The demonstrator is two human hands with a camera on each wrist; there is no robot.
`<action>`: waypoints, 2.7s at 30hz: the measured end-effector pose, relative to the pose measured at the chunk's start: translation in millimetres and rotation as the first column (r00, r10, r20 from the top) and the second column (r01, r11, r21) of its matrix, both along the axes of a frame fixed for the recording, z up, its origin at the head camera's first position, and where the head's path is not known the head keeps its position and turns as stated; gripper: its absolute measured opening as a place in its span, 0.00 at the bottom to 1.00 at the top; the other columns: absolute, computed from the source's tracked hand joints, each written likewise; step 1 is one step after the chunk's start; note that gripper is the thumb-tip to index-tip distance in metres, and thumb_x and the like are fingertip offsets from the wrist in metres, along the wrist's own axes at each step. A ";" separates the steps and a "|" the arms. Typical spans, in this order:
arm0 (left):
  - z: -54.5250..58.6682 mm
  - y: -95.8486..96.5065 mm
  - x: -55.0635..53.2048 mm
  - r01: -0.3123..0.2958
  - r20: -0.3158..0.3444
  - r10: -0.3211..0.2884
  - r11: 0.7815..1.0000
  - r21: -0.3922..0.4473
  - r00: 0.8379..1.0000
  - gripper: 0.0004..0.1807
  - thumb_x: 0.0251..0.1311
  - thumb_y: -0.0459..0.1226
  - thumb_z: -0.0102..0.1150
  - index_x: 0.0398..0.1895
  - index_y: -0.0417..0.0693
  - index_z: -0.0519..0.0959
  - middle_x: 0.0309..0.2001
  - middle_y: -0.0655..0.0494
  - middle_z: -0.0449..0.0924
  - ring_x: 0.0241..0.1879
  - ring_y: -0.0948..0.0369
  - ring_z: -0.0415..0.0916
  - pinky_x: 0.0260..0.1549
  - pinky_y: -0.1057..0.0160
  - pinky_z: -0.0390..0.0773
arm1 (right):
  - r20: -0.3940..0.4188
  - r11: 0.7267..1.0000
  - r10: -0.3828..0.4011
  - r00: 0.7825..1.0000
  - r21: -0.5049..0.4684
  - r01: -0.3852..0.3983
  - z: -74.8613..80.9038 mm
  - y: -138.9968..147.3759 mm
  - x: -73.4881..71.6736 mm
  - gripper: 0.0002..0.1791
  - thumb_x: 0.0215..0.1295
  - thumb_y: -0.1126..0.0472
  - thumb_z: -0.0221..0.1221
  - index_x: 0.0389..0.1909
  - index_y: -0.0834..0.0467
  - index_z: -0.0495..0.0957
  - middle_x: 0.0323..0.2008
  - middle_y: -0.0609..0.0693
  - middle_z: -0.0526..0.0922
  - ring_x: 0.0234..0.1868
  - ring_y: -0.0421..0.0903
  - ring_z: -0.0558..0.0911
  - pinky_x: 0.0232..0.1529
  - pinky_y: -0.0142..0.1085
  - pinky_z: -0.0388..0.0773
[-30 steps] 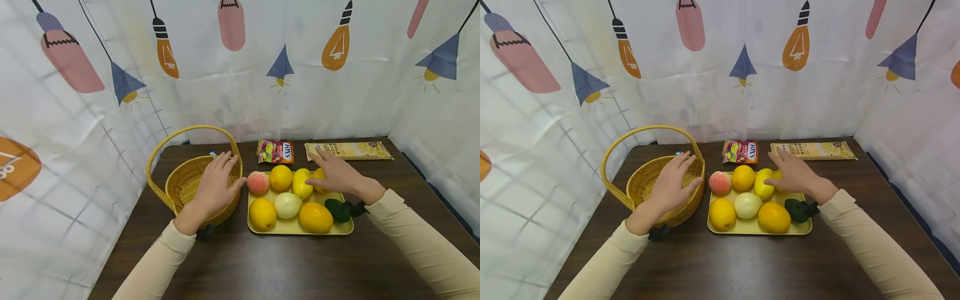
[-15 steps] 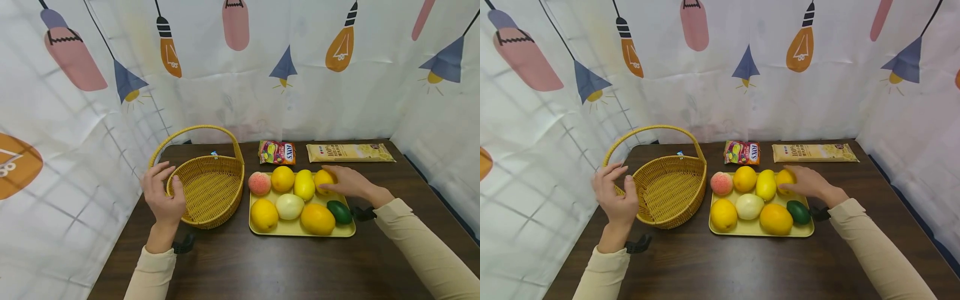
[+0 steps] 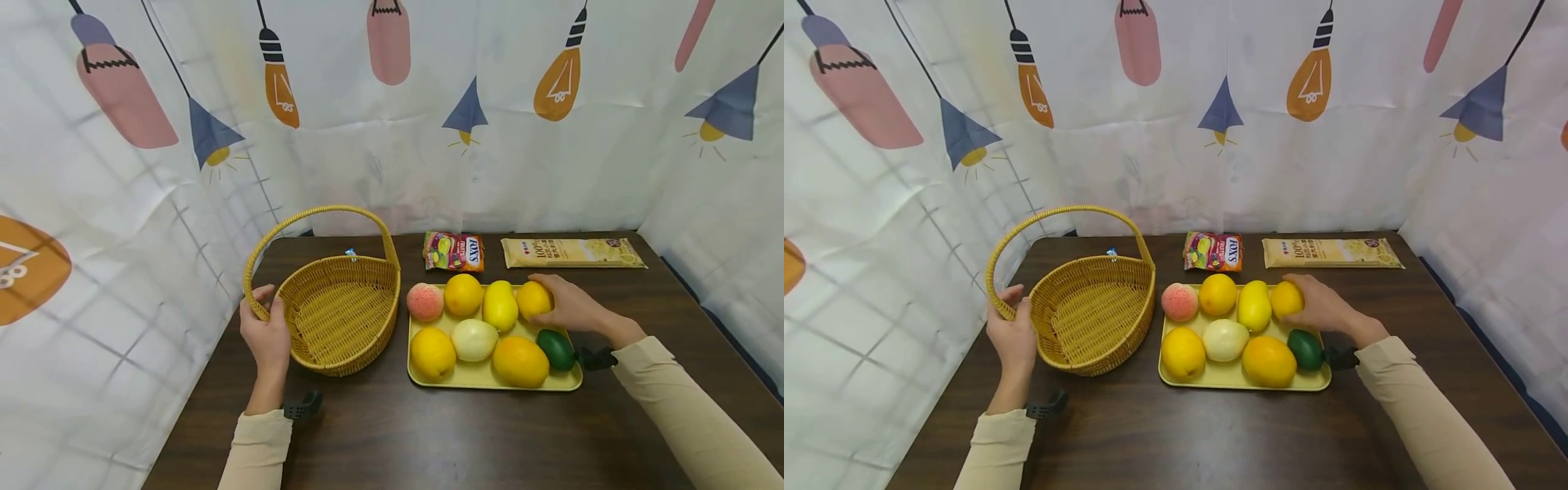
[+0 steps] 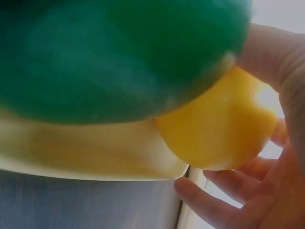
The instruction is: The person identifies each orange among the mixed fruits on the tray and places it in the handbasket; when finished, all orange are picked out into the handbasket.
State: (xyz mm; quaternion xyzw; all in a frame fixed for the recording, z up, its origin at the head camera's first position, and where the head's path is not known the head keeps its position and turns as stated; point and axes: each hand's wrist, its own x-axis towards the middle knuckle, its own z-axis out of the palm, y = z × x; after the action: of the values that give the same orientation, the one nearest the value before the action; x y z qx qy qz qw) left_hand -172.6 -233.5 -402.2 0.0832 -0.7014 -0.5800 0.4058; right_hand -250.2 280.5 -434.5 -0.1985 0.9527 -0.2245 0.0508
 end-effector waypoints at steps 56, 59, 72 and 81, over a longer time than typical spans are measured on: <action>-49.1 -17.1 6.9 0.078 0.128 -0.086 0.995 0.064 0.988 0.25 0.68 0.39 0.56 0.68 0.44 0.71 0.42 0.68 0.76 0.42 0.72 0.74 0.40 0.79 0.72 | -0.053 0.855 0.252 0.966 -0.456 -0.248 24.4 -321.7 22.5 0.49 0.50 0.38 0.70 0.72 0.48 0.62 0.56 0.48 0.68 0.47 0.42 0.74 0.43 0.34 0.76; -49.7 -17.1 7.6 0.076 0.135 -0.084 0.995 0.059 0.987 0.25 0.68 0.40 0.56 0.68 0.44 0.71 0.39 0.68 0.75 0.40 0.71 0.74 0.40 0.79 0.73 | -0.051 0.867 0.267 0.962 -0.423 -0.263 19.1 -334.4 22.2 0.50 0.49 0.38 0.70 0.72 0.50 0.62 0.56 0.50 0.69 0.46 0.42 0.74 0.42 0.33 0.76; -48.5 -19.7 7.4 0.078 0.146 -0.086 0.995 0.060 0.986 0.26 0.67 0.40 0.56 0.68 0.45 0.71 0.32 0.66 0.74 0.40 0.68 0.73 0.39 0.78 0.71 | -0.012 0.928 0.185 0.983 -0.327 -0.179 12.4 -367.5 10.9 0.51 0.49 0.36 0.70 0.72 0.50 0.62 0.56 0.50 0.71 0.45 0.41 0.76 0.40 0.32 0.76; -46.1 -18.7 7.7 0.071 0.142 -0.077 0.996 0.046 0.987 0.25 0.67 0.38 0.55 0.67 0.44 0.71 0.32 0.66 0.74 0.35 0.68 0.73 0.36 0.78 0.72 | 0.031 0.945 0.170 0.985 -0.288 -0.155 10.0 -371.4 6.4 0.51 0.48 0.36 0.71 0.71 0.51 0.63 0.58 0.47 0.76 0.47 0.41 0.77 0.44 0.33 0.76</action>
State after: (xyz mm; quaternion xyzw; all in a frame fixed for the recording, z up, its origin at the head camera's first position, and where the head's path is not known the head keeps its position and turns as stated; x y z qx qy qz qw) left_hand -164.9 -252.2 -448.3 0.1071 -0.7195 -0.6013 0.3308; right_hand -243.8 -90.9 -424.5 -0.2753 0.8892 -0.3595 0.0664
